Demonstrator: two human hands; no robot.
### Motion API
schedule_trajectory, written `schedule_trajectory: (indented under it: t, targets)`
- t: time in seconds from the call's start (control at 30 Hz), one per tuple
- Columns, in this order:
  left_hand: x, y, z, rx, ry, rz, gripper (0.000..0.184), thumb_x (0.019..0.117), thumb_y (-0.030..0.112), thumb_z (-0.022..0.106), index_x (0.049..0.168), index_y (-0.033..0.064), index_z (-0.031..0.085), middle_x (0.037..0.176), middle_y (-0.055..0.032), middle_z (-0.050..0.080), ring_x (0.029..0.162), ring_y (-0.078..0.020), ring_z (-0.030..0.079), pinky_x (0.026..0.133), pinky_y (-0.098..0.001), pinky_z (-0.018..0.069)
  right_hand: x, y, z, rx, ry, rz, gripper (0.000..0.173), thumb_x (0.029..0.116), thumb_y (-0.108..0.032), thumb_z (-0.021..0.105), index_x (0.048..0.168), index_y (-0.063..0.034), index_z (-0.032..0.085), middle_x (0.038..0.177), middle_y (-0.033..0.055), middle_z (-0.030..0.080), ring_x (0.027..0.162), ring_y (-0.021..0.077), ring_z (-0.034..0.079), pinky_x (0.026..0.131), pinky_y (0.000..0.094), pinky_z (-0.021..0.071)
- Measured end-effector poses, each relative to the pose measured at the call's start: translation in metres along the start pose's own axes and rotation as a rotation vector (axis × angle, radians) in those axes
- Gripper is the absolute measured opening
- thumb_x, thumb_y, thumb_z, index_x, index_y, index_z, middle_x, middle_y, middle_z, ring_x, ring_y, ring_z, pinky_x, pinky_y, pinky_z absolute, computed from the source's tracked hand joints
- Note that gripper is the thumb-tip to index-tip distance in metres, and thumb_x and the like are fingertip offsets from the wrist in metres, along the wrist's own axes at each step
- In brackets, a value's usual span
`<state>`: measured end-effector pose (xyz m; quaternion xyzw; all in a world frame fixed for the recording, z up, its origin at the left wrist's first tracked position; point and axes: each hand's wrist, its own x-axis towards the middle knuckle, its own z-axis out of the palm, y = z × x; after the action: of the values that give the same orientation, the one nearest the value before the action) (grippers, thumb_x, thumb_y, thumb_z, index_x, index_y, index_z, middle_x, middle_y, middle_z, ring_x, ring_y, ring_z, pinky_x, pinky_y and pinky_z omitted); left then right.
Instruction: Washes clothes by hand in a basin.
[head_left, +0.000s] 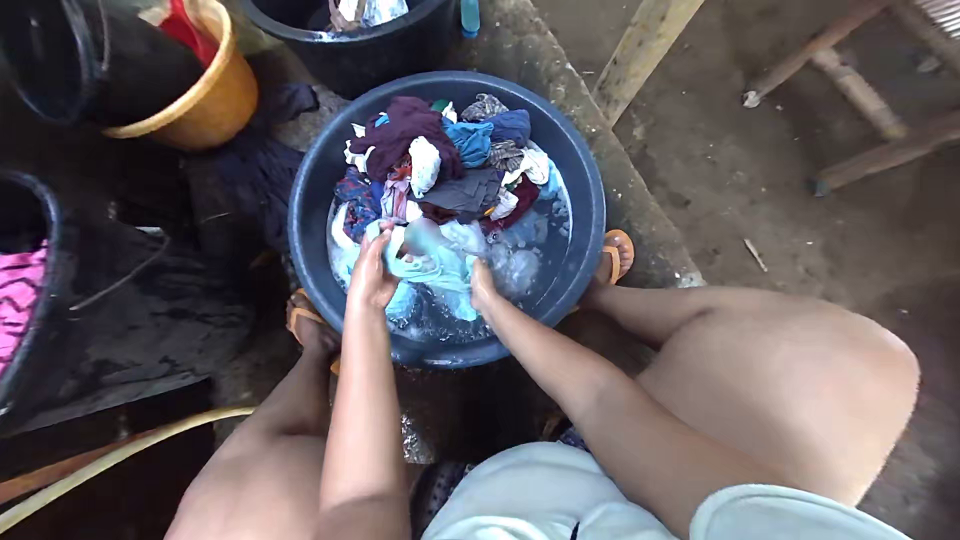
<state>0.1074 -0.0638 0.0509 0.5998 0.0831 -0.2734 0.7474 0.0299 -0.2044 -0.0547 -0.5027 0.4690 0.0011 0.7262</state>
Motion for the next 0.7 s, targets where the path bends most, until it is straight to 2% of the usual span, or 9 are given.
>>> schedule_trajectory:
  t: [0.07,0.17,0.27,0.33,0.4,0.47,0.5,0.6,0.7]
  targets:
    - [0.017,-0.042,-0.012,-0.015,0.117,-0.2,0.048,0.1089,0.05,0.04,0.135,0.0121,0.052,0.106,-0.0074,0.065,0.085,-0.0168,0.064,0.071,-0.0349,0.0555,-0.021,-0.01,0.015,-0.081,-0.059,-0.17,0.043,0.1131,-0.023,0.03,0.139,0.005,0.05,0.135,0.0306,0.055,0.124,0.0392,0.055,0.103,0.056,0.046]
    - [0.019,-0.101,-0.004,-0.053,0.121,-0.344,0.048,0.1126,0.043,0.028,0.132,0.0049,0.051,0.105,-0.0114,0.065,0.088,-0.0188,0.064,0.075,-0.038,0.0559,-0.063,-0.015,0.028,-0.39,-0.183,-0.431,0.037,0.1084,-0.011,0.038,0.128,0.0101,0.061,0.118,0.0305,0.066,0.114,0.0379,0.064,0.102,0.0518,0.0489]
    - [-0.002,-0.102,0.019,0.044,0.124,-0.195,0.036,0.114,0.017,0.026,0.136,-0.0039,0.046,0.112,-0.0134,0.058,0.094,-0.0134,0.057,0.084,-0.0296,0.05,-0.071,-0.008,0.024,-0.612,-0.337,-0.613,0.037,0.1031,-0.005,0.042,0.129,0.011,0.063,0.127,0.0287,0.066,0.123,0.0373,0.063,0.109,0.05,0.0449]
    - [0.009,-0.086,0.017,0.235,0.095,-0.182,0.04,0.1134,0.025,0.035,0.143,-0.0008,0.046,0.119,-0.0176,0.062,0.1,-0.0203,0.061,0.088,-0.0386,0.0528,-0.037,-0.008,0.012,-0.745,-0.352,-0.673,0.034,0.103,-0.007,0.049,0.129,0.0065,0.065,0.133,0.0254,0.064,0.126,0.0371,0.061,0.11,0.0516,0.0463]
    - [0.02,-0.058,0.006,0.381,0.068,-0.159,0.045,0.1114,0.036,0.043,0.143,0.0037,0.048,0.114,-0.017,0.064,0.095,-0.0227,0.063,0.084,-0.0421,0.0536,0.008,-0.017,-0.01,-0.738,-0.323,-0.643,0.036,0.1009,-0.008,0.056,0.134,0.0049,0.059,0.136,0.027,0.059,0.126,0.0386,0.059,0.108,0.0528,0.048]
    - [0.026,-0.036,-0.011,0.476,0.049,-0.112,0.042,0.1099,0.033,0.047,0.144,0.0088,0.048,0.114,-0.0136,0.063,0.093,-0.0201,0.061,0.081,-0.0403,0.0524,0.042,-0.031,-0.041,-0.665,-0.298,-0.512,0.049,0.0991,-0.007,0.058,0.146,0.0028,0.045,0.132,0.0287,0.06,0.118,0.0388,0.063,0.1,0.0537,0.0521]
    - [0.028,-0.03,-0.02,0.537,0.037,-0.101,0.042,0.1088,0.028,0.05,0.146,0.0088,0.046,0.119,-0.016,0.063,0.097,-0.0228,0.061,0.084,-0.043,0.0522,0.055,-0.035,-0.058,-0.688,-0.275,-0.447,0.052,0.0989,-0.008,0.059,0.148,0.0024,0.043,0.131,0.0296,0.061,0.117,0.0403,0.064,0.099,0.0558,0.0522]
    - [0.042,-0.044,-0.035,0.877,0.003,-0.125,0.044,0.1022,0.018,0.062,0.14,-0.0014,0.052,0.127,-0.0281,0.062,0.113,-0.0387,0.063,0.097,-0.0574,0.0508,0.081,-0.024,-0.093,-0.965,-0.21,-0.257,0.045,0.0967,-0.013,0.067,0.137,0.0031,0.057,0.135,0.0324,0.058,0.125,0.0473,0.057,0.105,0.0638,0.0451]
    - [0.048,-0.073,-0.018,1.305,-0.121,-0.253,0.049,0.0998,0.024,0.066,0.14,-0.0038,0.056,0.136,-0.031,0.058,0.13,-0.0449,0.055,0.11,-0.0624,0.0418,0.068,0.002,-0.086,-1.286,-0.314,-0.075,0.058,0.0977,-0.021,0.066,0.151,-0.0062,0.048,0.15,0.0305,0.048,0.139,0.0483,0.046,0.113,0.0662,0.0375]
